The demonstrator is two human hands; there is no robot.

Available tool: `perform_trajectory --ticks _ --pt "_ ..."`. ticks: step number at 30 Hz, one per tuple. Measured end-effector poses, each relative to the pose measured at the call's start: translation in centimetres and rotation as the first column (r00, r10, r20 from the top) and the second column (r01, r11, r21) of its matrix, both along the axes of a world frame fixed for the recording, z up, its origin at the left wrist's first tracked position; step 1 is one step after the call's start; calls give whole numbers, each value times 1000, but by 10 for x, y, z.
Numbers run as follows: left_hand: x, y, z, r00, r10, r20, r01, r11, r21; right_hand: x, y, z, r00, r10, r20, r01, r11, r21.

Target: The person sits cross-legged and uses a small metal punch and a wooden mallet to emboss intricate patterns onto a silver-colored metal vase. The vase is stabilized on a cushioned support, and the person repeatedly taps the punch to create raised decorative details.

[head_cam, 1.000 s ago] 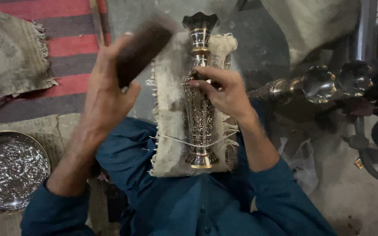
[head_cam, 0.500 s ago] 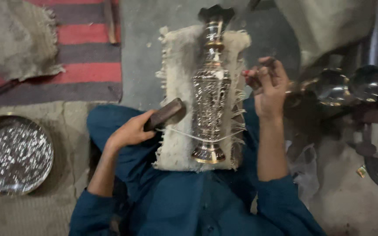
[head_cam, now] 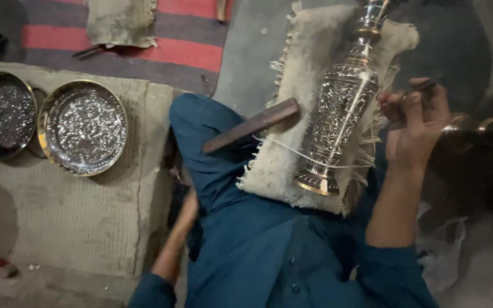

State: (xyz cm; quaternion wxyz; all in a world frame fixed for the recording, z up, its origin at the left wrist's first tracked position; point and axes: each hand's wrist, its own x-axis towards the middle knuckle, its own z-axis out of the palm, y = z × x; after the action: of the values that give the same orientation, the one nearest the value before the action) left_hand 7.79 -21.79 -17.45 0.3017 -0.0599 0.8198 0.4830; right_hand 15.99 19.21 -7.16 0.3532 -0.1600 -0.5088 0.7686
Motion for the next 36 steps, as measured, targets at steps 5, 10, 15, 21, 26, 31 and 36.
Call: perform_trajectory --ticks 5,10,15,21,26,31,36 --pt "39 -15 -9 993 -79 -92 95 978 185 -5 -7 8 999 35 -23 -35 999 1" --pt "58 -34 -3 759 -428 490 531 843 -86 -7 -5 5 997 49 -51 -47 998 42" --pt "47 -24 -3 930 -283 235 368 715 -594 2 1 -2 999 23 -35 -23 1000 -10" --pt "-10 -5 24 820 -146 -553 -104 912 -396 5 10 3 989 -44 140 8 969 248" --pt "-46 14 28 922 -217 -320 36 873 -486 4 10 15 977 -18 211 -46 954 297" --pt "-47 -6 19 866 -492 -87 302 655 -693 -5 13 22 963 116 243 -203 907 369" --pt "-60 6 31 749 -597 -288 248 655 -713 -14 6 26 936 121 332 -262 869 421"
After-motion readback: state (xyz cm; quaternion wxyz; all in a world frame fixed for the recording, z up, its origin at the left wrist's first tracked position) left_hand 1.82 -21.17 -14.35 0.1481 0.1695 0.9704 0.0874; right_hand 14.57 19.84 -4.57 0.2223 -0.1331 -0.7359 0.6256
